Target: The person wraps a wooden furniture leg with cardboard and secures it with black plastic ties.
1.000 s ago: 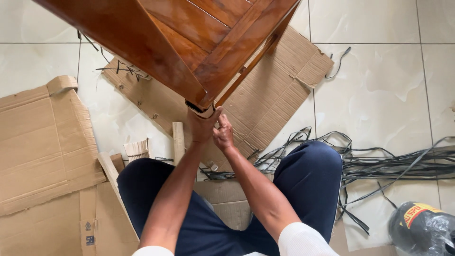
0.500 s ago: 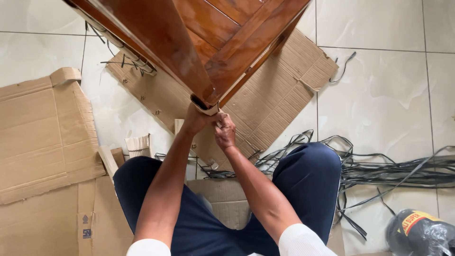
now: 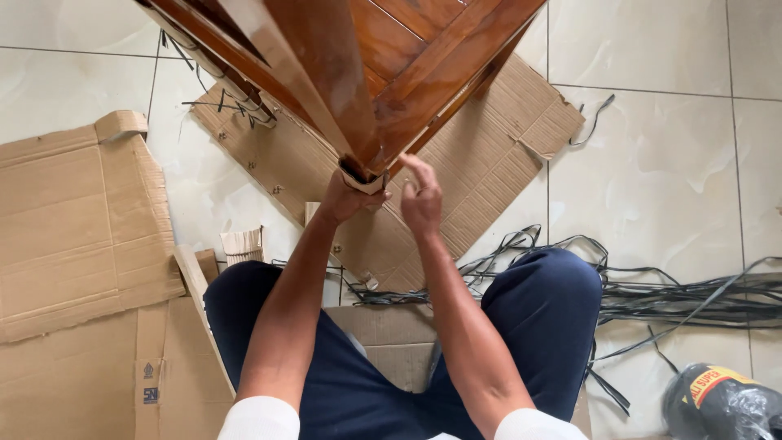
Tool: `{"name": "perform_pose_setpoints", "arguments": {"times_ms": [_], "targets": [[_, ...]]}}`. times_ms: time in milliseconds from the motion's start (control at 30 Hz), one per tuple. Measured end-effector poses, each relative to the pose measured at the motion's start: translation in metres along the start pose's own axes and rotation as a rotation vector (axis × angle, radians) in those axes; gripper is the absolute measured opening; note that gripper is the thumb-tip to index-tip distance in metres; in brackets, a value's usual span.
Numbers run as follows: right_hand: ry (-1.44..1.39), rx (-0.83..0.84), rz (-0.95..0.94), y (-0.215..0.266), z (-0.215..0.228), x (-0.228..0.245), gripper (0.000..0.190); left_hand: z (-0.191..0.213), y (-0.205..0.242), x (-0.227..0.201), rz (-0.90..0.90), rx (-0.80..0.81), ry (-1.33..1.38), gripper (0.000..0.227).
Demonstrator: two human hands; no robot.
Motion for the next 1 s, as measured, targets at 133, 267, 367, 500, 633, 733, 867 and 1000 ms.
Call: {"name": "perform_pose_setpoints", "arguments": {"times_ms": [133, 267, 367, 500, 633, 733, 867, 1000], "targets": [[-0.521, 0.032, -0.037, -0.023, 0.024, 0.037, 0.059, 0.003, -0.006, 0.014, 0.132, -0.015, 0.007, 0.051], [-0.651, 0.550, 0.145, -0.022, 0.004, 0.107, 0.090, 0.006, -0.011, 0.027, 0.134, 0.012, 0.022, 0.048], [-0.342, 0.633, 0.080, -0.019, -0.019, 0.115, 0.083, 0.010, -0.016, 0.048, 0.116, 0.047, 0.008, 0.037], [-0.366, 0.315, 0.025, -0.018, -0.029, 0.102, 0.050, 0.012, -0.023, 0.064, 0.149, 0.021, 0.089, 0.039], [-0.434, 0.183, 0.138, -0.014, -0.034, 0.094, 0.045, 0.000, 0.001, 0.018, -0.077, -0.071, -0.115, 0.040], [-0.439, 0.128, 0.074, -0.017, -0.034, 0.084, 0.044, 0.000, 0.005, 0.031, -0.180, -0.152, -0.304, 0.051], [-0.448, 0.220, 0.016, -0.020, -0.034, 0.086, 0.043, 0.002, -0.009, 0.113, 0.070, -0.025, 0.210, 0.068], [-0.654, 0.472, -0.075, -0.018, -0.046, 0.087, 0.042, 0.003, -0.021, 0.164, -0.074, -0.094, 0.055, 0.078]]}}
Point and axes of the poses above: each hand's wrist, its own y-axis away from the middle knuckle, its own z-axis out of the back of the hand, x = y × z, the point moved 8 cm from there along -y, towards the middle knuckle, and after that the axes turned 11 degrees about z, right-handed, at the moved point
